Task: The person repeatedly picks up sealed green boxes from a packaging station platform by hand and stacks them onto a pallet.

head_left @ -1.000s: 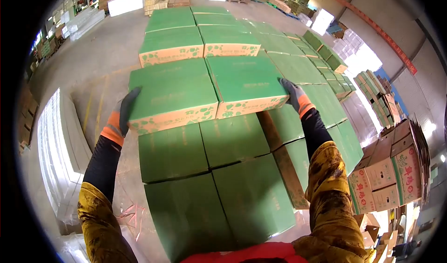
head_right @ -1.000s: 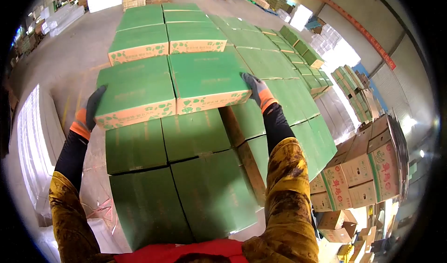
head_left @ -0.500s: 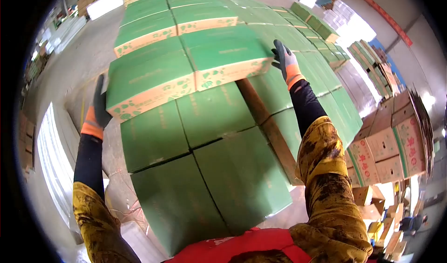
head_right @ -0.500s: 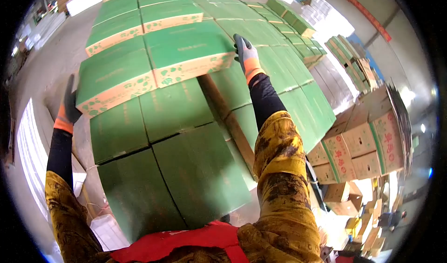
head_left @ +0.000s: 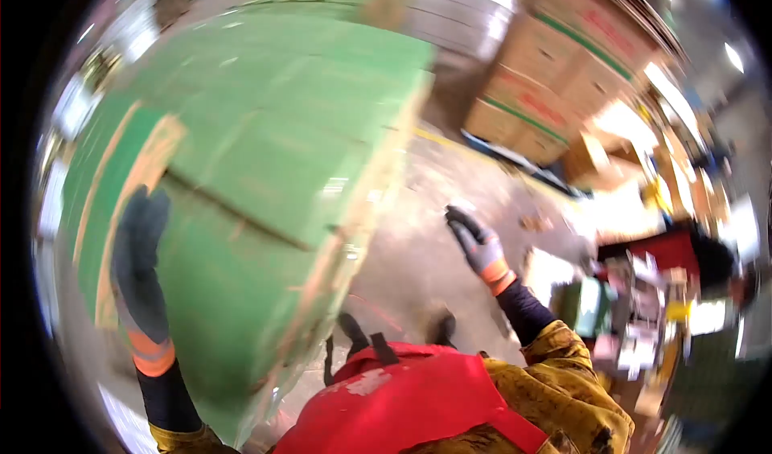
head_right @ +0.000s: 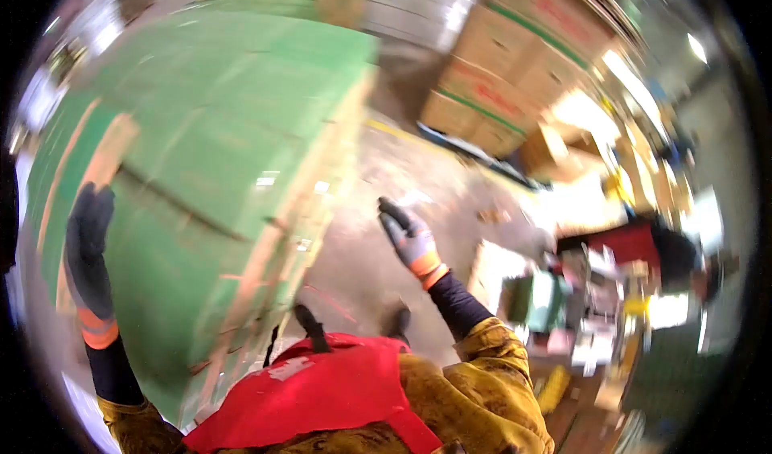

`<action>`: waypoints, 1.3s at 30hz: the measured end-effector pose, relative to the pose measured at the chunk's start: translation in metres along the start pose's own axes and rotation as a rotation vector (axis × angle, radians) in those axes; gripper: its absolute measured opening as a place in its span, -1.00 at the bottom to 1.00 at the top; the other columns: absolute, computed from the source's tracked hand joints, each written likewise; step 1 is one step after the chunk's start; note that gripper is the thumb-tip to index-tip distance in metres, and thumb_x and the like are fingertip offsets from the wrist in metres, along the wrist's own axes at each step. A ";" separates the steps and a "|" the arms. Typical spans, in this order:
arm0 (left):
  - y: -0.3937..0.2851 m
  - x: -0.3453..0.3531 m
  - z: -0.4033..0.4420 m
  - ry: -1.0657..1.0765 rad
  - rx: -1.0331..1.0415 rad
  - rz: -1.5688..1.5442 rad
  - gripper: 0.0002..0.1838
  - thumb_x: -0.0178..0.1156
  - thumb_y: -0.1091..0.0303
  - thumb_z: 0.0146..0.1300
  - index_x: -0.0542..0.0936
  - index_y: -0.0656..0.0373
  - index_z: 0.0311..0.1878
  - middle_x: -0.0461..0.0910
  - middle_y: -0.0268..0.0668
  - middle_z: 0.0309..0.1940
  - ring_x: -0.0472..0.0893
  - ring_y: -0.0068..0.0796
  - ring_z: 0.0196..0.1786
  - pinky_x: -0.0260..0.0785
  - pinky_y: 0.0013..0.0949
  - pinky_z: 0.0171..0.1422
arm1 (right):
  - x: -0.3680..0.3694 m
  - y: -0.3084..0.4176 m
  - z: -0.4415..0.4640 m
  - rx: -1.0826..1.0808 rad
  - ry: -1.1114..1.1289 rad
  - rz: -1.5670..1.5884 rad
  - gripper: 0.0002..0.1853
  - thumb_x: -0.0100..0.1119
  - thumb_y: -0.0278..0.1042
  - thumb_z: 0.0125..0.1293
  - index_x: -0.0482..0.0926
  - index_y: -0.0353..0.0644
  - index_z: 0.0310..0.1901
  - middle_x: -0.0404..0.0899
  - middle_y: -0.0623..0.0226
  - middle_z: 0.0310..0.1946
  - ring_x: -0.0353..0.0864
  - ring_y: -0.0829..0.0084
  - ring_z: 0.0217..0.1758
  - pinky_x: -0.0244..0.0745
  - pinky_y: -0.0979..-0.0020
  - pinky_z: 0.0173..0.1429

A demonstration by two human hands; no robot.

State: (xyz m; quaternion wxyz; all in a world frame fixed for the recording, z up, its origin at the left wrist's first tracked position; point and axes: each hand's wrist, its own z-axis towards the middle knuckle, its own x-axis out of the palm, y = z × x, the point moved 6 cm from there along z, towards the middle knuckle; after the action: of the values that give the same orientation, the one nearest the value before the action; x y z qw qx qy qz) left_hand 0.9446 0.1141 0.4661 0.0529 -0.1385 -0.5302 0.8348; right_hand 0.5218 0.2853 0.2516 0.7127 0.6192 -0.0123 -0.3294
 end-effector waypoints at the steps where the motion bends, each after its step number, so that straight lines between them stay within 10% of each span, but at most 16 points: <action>1: -0.001 0.065 -0.003 0.224 0.015 0.047 -0.43 -0.29 0.15 0.46 0.18 0.42 0.35 0.29 -0.03 0.31 0.34 -0.16 0.34 0.11 -0.17 0.46 | -0.031 -0.033 -0.040 0.149 -0.037 0.070 -0.66 0.17 -0.42 0.30 0.53 -0.29 0.09 0.61 0.16 0.01 0.56 0.46 0.10 0.42 0.45 0.16; 7: 0.115 0.443 -0.099 0.992 -0.512 -0.368 -0.37 -0.24 0.05 0.44 0.15 0.37 0.37 0.27 -0.02 0.31 0.36 -0.15 0.32 0.15 -0.19 0.43 | -0.198 -0.196 -0.283 0.693 -0.468 0.101 -0.58 0.17 -0.32 0.32 0.45 -0.29 0.16 0.58 0.17 0.04 0.55 0.44 0.11 0.42 0.44 0.17; 12: 0.263 0.634 -0.261 0.992 -1.073 -0.187 -0.35 -0.22 -0.06 0.44 0.04 0.05 0.48 0.19 -0.14 0.38 0.22 -0.22 0.42 0.09 -0.27 0.43 | -0.289 -0.269 -0.459 0.972 -1.058 0.138 -0.52 0.15 -0.30 0.34 0.38 -0.24 0.25 0.57 0.35 -0.06 0.47 0.63 -0.19 0.40 0.57 -0.17; 15: 0.420 0.677 -0.341 1.308 -0.955 0.015 -0.23 -0.18 -0.23 0.36 -0.01 -0.01 0.50 0.15 -0.24 0.41 0.11 -0.24 0.47 0.00 -0.25 0.46 | -0.342 -0.278 -0.497 0.890 -1.275 -0.012 -0.48 0.13 -0.32 0.34 0.30 -0.37 0.27 0.47 0.19 0.14 0.42 0.43 0.18 0.29 0.46 0.24; 17: 0.378 0.698 -0.362 1.295 -0.733 0.057 -0.17 -0.14 -0.31 0.30 0.00 -0.04 0.50 0.15 -0.32 0.42 0.14 -0.31 0.45 0.02 -0.27 0.44 | -0.370 -0.302 -0.519 0.885 -1.275 -0.211 -0.41 0.16 -0.30 0.32 0.24 -0.39 0.30 0.43 0.10 0.18 0.41 0.40 0.21 0.27 0.44 0.27; 21: 0.261 0.713 -0.381 1.027 -1.293 0.133 -0.26 -0.09 -0.26 0.32 0.08 -0.14 0.46 0.16 -0.38 0.37 0.19 -0.46 0.38 0.03 -0.30 0.40 | -0.419 -0.288 -0.497 0.978 -1.384 -0.418 -0.32 0.21 -0.10 0.24 0.26 -0.35 0.28 0.40 -0.14 0.14 0.40 0.00 0.20 0.30 0.21 0.21; 33: 0.264 0.700 -0.372 1.089 -1.144 -0.333 -0.38 -0.03 -0.08 0.38 0.31 0.19 0.31 0.40 -0.32 0.19 0.37 -0.49 0.23 0.23 -0.39 0.31 | -0.477 -0.361 -0.522 1.335 -1.096 -0.517 -0.50 -0.08 0.08 0.33 0.50 -0.11 0.09 0.60 -0.14 -0.16 0.56 -0.10 -0.07 0.43 0.13 -0.06; 37: 0.289 0.688 -0.368 1.008 -1.152 -0.330 -0.49 0.02 0.02 0.38 0.39 0.19 0.23 0.47 -0.35 0.10 0.44 -0.52 0.14 0.33 -0.41 0.21 | -0.478 -0.358 -0.514 1.614 -0.891 -0.196 -0.36 0.02 0.25 0.25 0.54 -0.29 -0.04 0.64 -0.01 -0.26 0.64 0.20 -0.14 0.45 0.28 -0.09; 38: 0.297 0.686 -0.360 0.984 -1.184 -0.368 -0.51 0.03 0.04 0.37 0.41 0.19 0.21 0.49 -0.35 0.07 0.47 -0.52 0.11 0.36 -0.41 0.17 | -0.479 -0.338 -0.490 0.944 -1.101 -0.445 -0.50 0.22 0.03 0.21 0.56 -0.30 -0.06 0.64 0.05 -0.21 0.63 0.26 -0.14 0.45 0.31 -0.03; 39: 0.305 0.679 -0.344 1.015 -1.169 -0.352 -0.53 0.04 0.05 0.37 0.43 0.19 0.17 0.51 -0.35 0.03 0.50 -0.52 0.06 0.39 -0.42 0.12 | -0.465 -0.341 -0.493 0.917 -1.132 -0.373 -0.52 0.31 -0.07 0.14 0.55 -0.30 -0.04 0.63 0.05 -0.18 0.62 0.22 -0.10 0.45 0.31 0.02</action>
State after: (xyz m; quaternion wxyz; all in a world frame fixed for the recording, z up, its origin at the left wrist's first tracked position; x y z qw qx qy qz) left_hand 0.4116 0.4412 -0.0646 0.3382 -0.4214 -0.8078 0.2357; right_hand 0.2126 0.9365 0.0149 0.2007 0.5816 -0.4079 -0.6746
